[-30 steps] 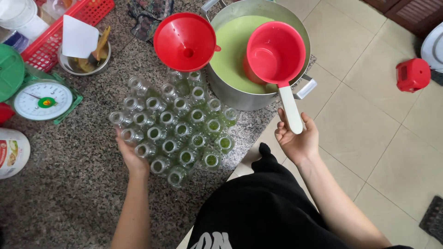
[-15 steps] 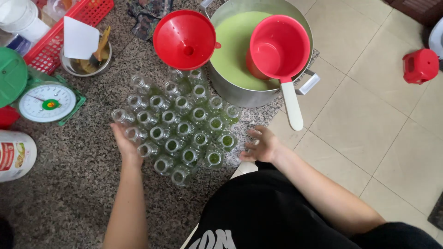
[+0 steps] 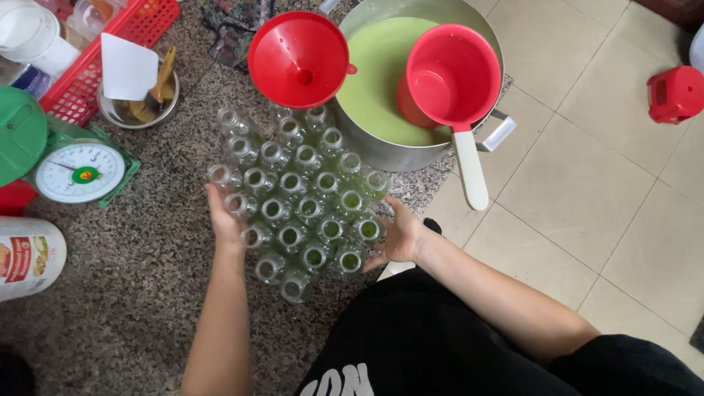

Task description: Bottling a green liquid into small glass bottles using a funnel and a ladle.

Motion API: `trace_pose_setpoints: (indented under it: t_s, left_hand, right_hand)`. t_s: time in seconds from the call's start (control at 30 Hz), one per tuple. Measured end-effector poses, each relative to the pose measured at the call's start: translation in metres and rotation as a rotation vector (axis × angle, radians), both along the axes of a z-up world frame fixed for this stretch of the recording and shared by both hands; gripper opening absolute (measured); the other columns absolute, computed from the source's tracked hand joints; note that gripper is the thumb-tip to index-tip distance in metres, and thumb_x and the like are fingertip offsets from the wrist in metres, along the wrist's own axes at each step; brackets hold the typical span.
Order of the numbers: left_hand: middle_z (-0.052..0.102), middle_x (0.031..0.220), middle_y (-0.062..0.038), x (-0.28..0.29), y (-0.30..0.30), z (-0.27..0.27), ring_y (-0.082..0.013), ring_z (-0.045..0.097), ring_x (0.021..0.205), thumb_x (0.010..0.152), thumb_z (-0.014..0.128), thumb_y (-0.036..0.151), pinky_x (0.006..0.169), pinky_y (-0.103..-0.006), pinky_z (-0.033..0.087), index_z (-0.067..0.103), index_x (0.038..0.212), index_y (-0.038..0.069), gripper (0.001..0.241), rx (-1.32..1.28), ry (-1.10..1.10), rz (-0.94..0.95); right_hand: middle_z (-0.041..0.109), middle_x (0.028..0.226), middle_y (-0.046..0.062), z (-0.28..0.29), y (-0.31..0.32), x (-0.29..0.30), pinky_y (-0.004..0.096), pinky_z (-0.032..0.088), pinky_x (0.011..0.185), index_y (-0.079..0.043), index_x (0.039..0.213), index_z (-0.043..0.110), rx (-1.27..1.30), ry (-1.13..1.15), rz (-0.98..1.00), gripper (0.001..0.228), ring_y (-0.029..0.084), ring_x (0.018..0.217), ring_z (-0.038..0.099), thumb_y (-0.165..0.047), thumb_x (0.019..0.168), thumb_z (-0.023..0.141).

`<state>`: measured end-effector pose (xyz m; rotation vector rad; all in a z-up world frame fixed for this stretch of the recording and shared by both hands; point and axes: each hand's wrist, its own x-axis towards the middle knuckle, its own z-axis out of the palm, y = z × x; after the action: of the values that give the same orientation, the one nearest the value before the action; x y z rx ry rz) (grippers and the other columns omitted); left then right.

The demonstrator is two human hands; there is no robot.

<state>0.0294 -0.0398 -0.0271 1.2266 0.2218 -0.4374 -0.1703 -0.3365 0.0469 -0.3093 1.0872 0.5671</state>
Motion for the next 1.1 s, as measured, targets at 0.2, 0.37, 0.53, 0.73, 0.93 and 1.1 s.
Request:
trace_pose_setpoints:
  t_s: [0.2, 0.37, 0.53, 0.73, 0.93, 1.1]
  left_hand:
    - [0.059, 0.143, -0.008, 0.012, -0.002, -0.026, -0.0253, 0.057, 0.128, 0.106, 0.033, 0.061, 0.108, -0.0429, 0.047, 0.052, 0.146, 0.010, 0.067, -0.158, -0.061, -0.042]
    - [0.058, 0.145, -0.007, 0.012, -0.003, -0.030, -0.0239, 0.057, 0.130, 0.107, 0.031, 0.058, 0.109, -0.0414, 0.046, 0.050, 0.148, 0.011, 0.065, -0.230, -0.078, -0.049]
    - [0.058, 0.146, -0.006, 0.009, -0.005, -0.020, -0.0238, 0.057, 0.131, 0.107, 0.029, 0.057, 0.110, -0.0417, 0.046, 0.049, 0.148, 0.011, 0.065, -0.247, -0.059, -0.056]
    - [0.038, 0.163, -0.010, 0.005, -0.001, -0.020, -0.0281, 0.041, 0.146, 0.107, 0.027, 0.059, 0.121, -0.0454, 0.034, 0.029, 0.160, 0.011, 0.072, -0.247, -0.140, -0.051]
    - [0.007, 0.174, -0.014, -0.044, 0.005, 0.019, -0.0335, 0.011, 0.159, 0.100, 0.016, 0.068, 0.125, -0.0519, 0.013, 0.006, 0.166, 0.013, 0.087, 0.107, -0.134, 0.038]
    - [0.003, 0.175, -0.015, -0.115, 0.007, 0.032, -0.0332, 0.006, 0.161, 0.103, 0.014, 0.065, 0.128, -0.0495, 0.009, 0.007, 0.166, 0.011, 0.084, 0.187, -0.176, 0.128]
  right_hand:
    - [0.032, 0.165, 0.021, -0.003, -0.005, 0.001, 0.077, 0.016, 0.111, -0.018, 0.162, 0.028, 0.070, 0.001, -0.026, 0.094, 0.056, 0.146, 0.026, -0.074, 0.087, 0.041]
    - [0.035, 0.163, 0.020, -0.004, -0.009, 0.006, 0.074, 0.022, 0.111, -0.022, 0.161, 0.027, 0.002, 0.046, -0.066, 0.086, 0.049, 0.139, 0.039, -0.069, 0.090, 0.039]
    - [0.045, 0.154, 0.019, -0.026, -0.013, -0.001, 0.067, 0.035, 0.103, -0.013, 0.155, 0.036, -0.006, -0.015, -0.132, 0.080, 0.038, 0.129, 0.050, -0.066, 0.095, 0.040]
    - [0.056, 0.137, 0.010, -0.050, -0.010, -0.007, 0.055, 0.045, 0.099, -0.019, 0.139, 0.050, -0.063, -0.014, -0.131, 0.048, 0.028, 0.126, 0.052, -0.043, 0.098, 0.049]
    - [0.057, 0.129, 0.020, -0.057, -0.010, -0.009, 0.054, 0.052, 0.098, -0.009, 0.130, 0.057, 0.154, -0.062, -0.299, 0.036, 0.041, 0.118, 0.055, -0.026, 0.098, 0.051]
    - [0.052, 0.134, 0.024, -0.048, -0.011, -0.010, 0.054, 0.054, 0.102, -0.002, 0.133, 0.053, 0.183, 0.005, -0.392, 0.040, 0.042, 0.121, 0.055, -0.019, 0.098, 0.054]
